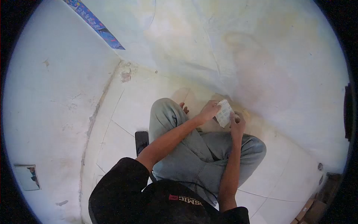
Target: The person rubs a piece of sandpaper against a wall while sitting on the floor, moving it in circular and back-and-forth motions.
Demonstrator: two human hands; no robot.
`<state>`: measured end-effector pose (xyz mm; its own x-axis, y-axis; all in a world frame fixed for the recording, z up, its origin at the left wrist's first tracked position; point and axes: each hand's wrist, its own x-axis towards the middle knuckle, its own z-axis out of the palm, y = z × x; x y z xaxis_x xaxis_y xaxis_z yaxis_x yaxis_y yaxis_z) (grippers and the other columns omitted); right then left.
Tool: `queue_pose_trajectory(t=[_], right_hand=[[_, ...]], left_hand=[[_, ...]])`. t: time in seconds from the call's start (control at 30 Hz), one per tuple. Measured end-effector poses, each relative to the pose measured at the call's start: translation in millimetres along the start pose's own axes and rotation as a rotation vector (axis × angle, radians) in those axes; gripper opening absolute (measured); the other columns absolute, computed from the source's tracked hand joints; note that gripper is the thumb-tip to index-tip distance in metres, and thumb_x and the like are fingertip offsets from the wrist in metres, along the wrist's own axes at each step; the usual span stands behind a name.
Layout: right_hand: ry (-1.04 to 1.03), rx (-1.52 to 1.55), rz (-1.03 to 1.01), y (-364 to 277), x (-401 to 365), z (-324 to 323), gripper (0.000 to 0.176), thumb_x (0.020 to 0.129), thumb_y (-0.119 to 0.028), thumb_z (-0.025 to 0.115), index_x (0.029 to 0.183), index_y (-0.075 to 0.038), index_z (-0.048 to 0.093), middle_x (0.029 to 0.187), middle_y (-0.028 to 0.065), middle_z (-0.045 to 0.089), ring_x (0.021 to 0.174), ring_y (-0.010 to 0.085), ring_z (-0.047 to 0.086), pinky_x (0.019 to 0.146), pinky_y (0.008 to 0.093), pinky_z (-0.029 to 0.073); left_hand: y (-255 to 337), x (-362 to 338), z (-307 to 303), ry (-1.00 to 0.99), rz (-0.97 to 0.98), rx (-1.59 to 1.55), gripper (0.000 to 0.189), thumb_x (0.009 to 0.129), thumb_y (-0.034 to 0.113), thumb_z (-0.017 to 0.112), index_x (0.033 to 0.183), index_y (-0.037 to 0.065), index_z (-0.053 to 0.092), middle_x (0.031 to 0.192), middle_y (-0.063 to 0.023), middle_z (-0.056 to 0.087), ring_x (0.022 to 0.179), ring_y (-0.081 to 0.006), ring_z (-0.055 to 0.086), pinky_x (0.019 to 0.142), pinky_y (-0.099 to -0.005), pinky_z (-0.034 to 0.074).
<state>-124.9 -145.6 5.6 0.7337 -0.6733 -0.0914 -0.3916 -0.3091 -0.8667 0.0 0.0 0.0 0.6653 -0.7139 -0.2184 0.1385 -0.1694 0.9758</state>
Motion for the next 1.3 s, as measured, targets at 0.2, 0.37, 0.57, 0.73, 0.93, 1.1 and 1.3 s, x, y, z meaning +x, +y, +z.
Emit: queue_pose_trajectory(t=[0.2,0.37,0.57,0.73,0.93,1.1,1.3], right_hand=[[0.026,0.148,0.089,15.9,8.0,-0.8,0.036,0.097,-0.026,0.058,0.075,0.002,0.059,0.058,0.0034,0.047,0.054,0.0100,0.048,0.050,0.0296,0.041],[-0.025,0.107,-0.001,11.3,6.6,-10.5,0.034,0.097,-0.022,0.055,0.077,0.005,0.054,0.063,0.0062,0.047,0.059,0.0131,0.044,0.057,0.0347,0.038],[-0.201,0.449,0.021,-34.4,-3.6,-11.9,0.035,0.101,-0.026,0.052,0.076,-0.002,0.055,0.068,0.0003,0.048,0.063,0.0102,0.044,0.058,0.0304,0.037],[-0.218,0.447,0.036,-19.9,1.4,-6.5,0.031,0.102,-0.026,0.051,0.085,-0.001,0.059,0.068,0.0000,0.048,0.061,0.0091,0.046,0.057,0.0275,0.040],[-0.196,0.421,0.007,-38.6,-5.7,-9.3,0.028,0.103,-0.025,0.050,0.097,0.000,0.062,0.066,-0.0007,0.046,0.058,0.0079,0.044,0.055,0.0248,0.039],[-0.192,0.377,0.007,-40.0,-5.1,-4.0,0.025,0.103,-0.020,0.049,0.099,0.001,0.061,0.067,-0.0011,0.046,0.059,0.0075,0.043,0.055,0.0245,0.038],[-0.173,0.284,0.011,-32.8,-4.8,-5.7,0.025,0.102,-0.020,0.050,0.104,0.002,0.062,0.069,-0.0009,0.048,0.060,0.0071,0.044,0.056,0.0245,0.038]], left_hand=[[62.5,-30.1,13.5,0.200,0.438,0.879,0.057,0.091,0.029,0.059,0.135,-0.005,0.043,0.110,-0.0254,0.061,0.106,-0.0381,0.061,0.093,-0.0524,0.048],[42.9,-36.3,29.0,-0.024,0.957,1.057,0.069,0.087,0.020,0.060,0.143,-0.007,0.032,0.130,-0.0299,0.052,0.111,-0.0407,0.058,0.094,-0.0502,0.047],[45.5,-34.8,21.1,-0.153,0.298,0.885,0.066,0.078,0.003,0.058,0.139,-0.011,0.038,0.133,-0.0294,0.050,0.100,-0.0404,0.061,0.087,-0.0466,0.051],[31.8,-31.5,21.0,-0.133,0.292,0.806,0.053,0.081,0.002,0.055,0.131,-0.010,0.046,0.122,-0.0304,0.055,0.089,-0.0416,0.061,0.079,-0.0489,0.049],[38.8,-7.0,-7.8,0.771,-0.261,0.244,0.021,0.096,0.009,0.047,0.106,-0.008,0.055,0.102,-0.0289,0.061,0.089,-0.0407,0.061,0.075,-0.0483,0.047],[69.2,31.1,-30.0,1.149,-0.137,-0.130,0.025,0.099,0.011,0.047,0.112,-0.008,0.055,0.096,-0.0239,0.063,0.082,-0.0331,0.063,0.073,-0.0412,0.049],[62.3,56.8,-15.4,1.111,0.049,-0.591,0.034,0.100,0.014,0.052,0.126,-0.007,0.054,0.096,-0.0185,0.066,0.081,-0.0188,0.061,0.073,-0.0313,0.049]])
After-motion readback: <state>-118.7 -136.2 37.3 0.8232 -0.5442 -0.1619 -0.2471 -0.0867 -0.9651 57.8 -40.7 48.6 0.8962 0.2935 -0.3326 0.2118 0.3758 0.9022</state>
